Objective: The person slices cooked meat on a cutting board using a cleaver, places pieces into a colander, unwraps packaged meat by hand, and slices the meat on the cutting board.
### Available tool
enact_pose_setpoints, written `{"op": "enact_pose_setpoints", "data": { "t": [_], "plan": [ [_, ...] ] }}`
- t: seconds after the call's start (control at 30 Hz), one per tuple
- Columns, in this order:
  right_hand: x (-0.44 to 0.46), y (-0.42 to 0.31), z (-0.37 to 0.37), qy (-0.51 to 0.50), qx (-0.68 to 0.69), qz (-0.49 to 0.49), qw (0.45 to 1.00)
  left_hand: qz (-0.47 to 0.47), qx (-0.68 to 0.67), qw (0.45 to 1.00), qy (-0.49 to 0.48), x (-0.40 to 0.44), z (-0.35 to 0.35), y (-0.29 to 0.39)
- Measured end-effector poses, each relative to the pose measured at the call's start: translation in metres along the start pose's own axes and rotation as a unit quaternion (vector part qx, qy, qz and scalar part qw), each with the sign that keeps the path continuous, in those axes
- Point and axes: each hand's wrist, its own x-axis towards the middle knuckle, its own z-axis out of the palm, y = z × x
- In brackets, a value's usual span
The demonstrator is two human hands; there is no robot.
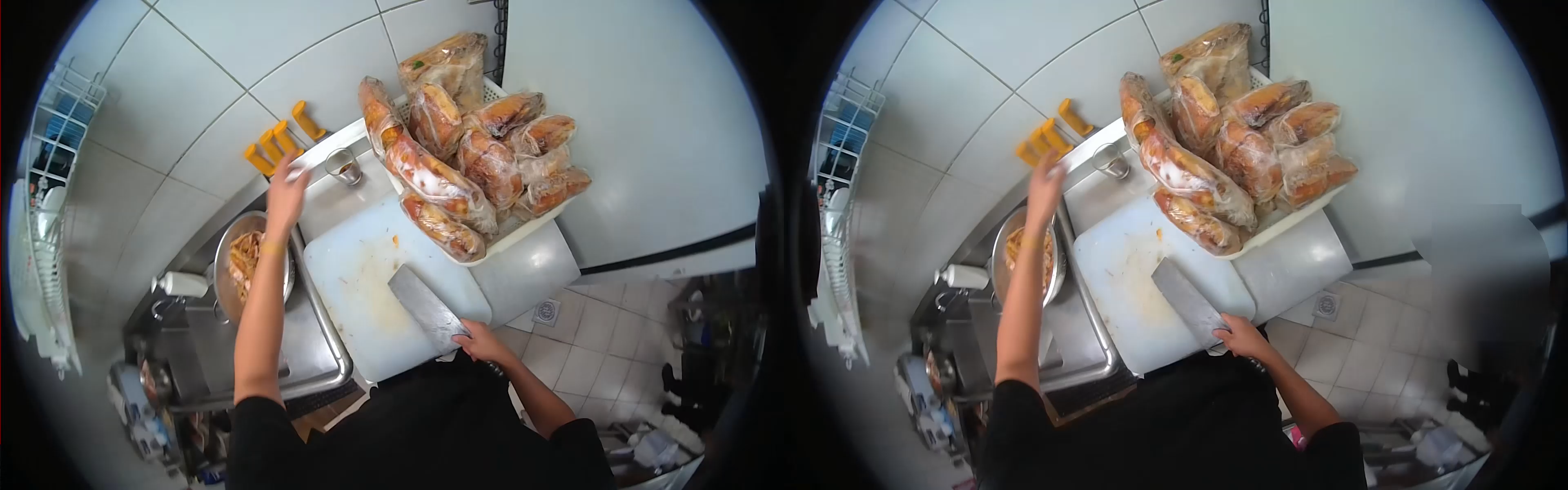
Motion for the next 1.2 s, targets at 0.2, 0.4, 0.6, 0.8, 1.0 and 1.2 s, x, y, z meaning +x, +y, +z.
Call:
{"op": "enact_pose_setpoints", "data": {
  "t": [0.2,0.4,0.6,0.8,1.0,1.2],
  "plan": [
    [0.017,0.022,-0.023,-0.058,0.048,0.007,0.997,-0.211,0.058,0.971,-0.094,0.171,0.110,0.102],
    [0.024,0.031,-0.025,-0.082,0.083,0.000,0.993,0.112,0.336,0.925,-0.135,0.245,0.203,0.150],
    [0.020,0.018,-0.037,-0.095,0.082,-0.012,0.992,0.098,0.294,0.916,-0.256,0.291,0.279,0.183],
    [0.018,0.013,-0.040,-0.096,0.125,-0.003,0.988,0.016,0.316,0.877,-0.361,0.310,0.300,0.209],
    [0.024,0.017,-0.041,-0.122,0.133,0.030,0.983,0.432,0.322,0.790,-0.293,0.207,0.212,0.226],
    [0.021,0.012,-0.038,-0.111,0.129,0.049,0.984,0.512,0.389,0.632,-0.433,0.162,0.170,0.195]
  ]
}}
